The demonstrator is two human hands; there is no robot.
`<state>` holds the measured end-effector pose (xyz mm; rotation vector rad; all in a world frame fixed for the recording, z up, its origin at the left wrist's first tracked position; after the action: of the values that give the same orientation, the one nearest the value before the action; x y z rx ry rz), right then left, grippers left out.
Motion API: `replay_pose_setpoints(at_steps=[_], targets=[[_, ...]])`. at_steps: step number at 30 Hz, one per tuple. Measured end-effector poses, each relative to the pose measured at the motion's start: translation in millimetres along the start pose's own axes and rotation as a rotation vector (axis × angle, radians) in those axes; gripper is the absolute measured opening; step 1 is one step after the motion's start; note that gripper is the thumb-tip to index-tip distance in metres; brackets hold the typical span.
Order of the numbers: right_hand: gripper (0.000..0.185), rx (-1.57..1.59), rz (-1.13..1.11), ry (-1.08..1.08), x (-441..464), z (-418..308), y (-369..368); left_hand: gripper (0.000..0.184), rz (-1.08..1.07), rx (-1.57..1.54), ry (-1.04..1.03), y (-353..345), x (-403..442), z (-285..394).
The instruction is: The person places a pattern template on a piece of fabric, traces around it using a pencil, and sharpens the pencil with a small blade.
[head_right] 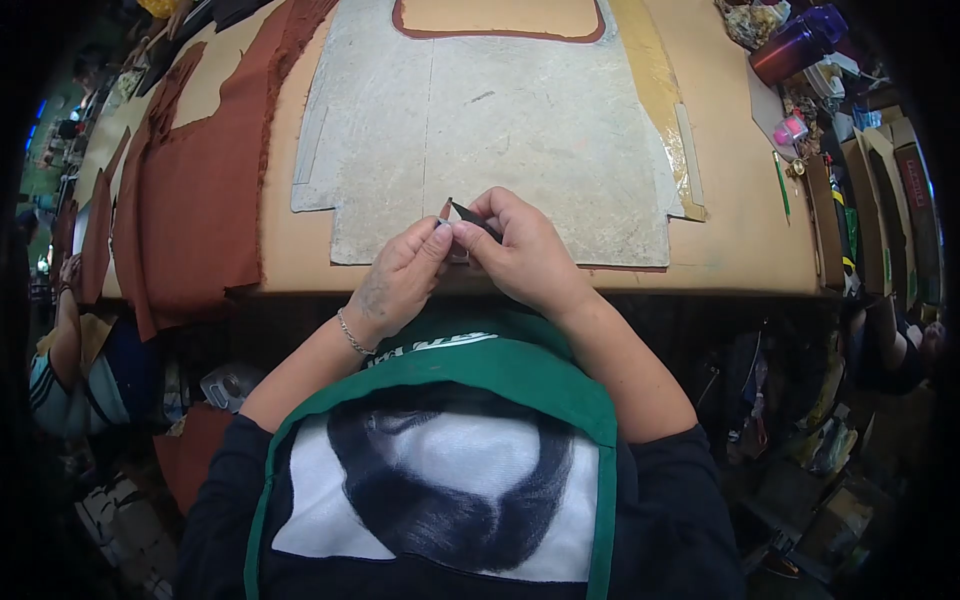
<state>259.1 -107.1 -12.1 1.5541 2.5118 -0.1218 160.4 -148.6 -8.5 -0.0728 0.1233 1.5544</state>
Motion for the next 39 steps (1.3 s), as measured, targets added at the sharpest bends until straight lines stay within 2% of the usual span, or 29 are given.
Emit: replay_pose_setpoints(at_steps=[3, 9, 15, 21, 27, 30, 33, 36, 39], targets=[[0.015, 0.037, 0.012, -0.018, -2, -2, -1, 0.033, 0.013, -0.006, -0.001, 0, 0, -2], [0.017, -0.100, 0.071, 0.017, -6, -7, 1, 0.037, 0.071, 0.083, -0.007, 6, -1, -6], [0.018, -0.023, 0.098, 0.067, -6, -4, 1, 0.040, 0.103, 0.141, -0.047, 6, -2, 4], [0.017, 0.267, -0.037, -0.198, -6, 6, -4, 0.041, 0.060, 0.034, -0.062, 1, 0, 1], [0.017, 0.229, 0.001, -0.162, -6, -1, -2, 0.045, 0.070, 0.084, 0.029, 5, -1, 1], [0.017, 0.212, 0.061, -0.081, -5, -3, 1, 0.047, 0.100, 0.123, 0.040, 6, 0, 1], [0.015, 0.155, 0.116, -0.014, -1, -5, 13, 0.048, 0.041, 0.139, 0.067, 3, 0, -8], [0.015, 0.100, 0.120, 0.035, 0, -4, 16, 0.046, 0.021, 0.034, 0.124, 1, -2, -8], [0.016, 0.107, 0.080, -0.022, -4, -6, 10, 0.039, 0.013, -0.107, 0.183, -2, -3, -4]])
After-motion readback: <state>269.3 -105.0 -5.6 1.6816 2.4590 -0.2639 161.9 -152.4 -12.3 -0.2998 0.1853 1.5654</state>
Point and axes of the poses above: each hand's wrist, its own x-axis towards the middle knuckle, its own y-axis out of the back of the hand, z = x × y, the point moved 7 cm from there along x, towards the middle knuckle, and after that the axes turned 7 degrees about z, right-handed, at the moved point
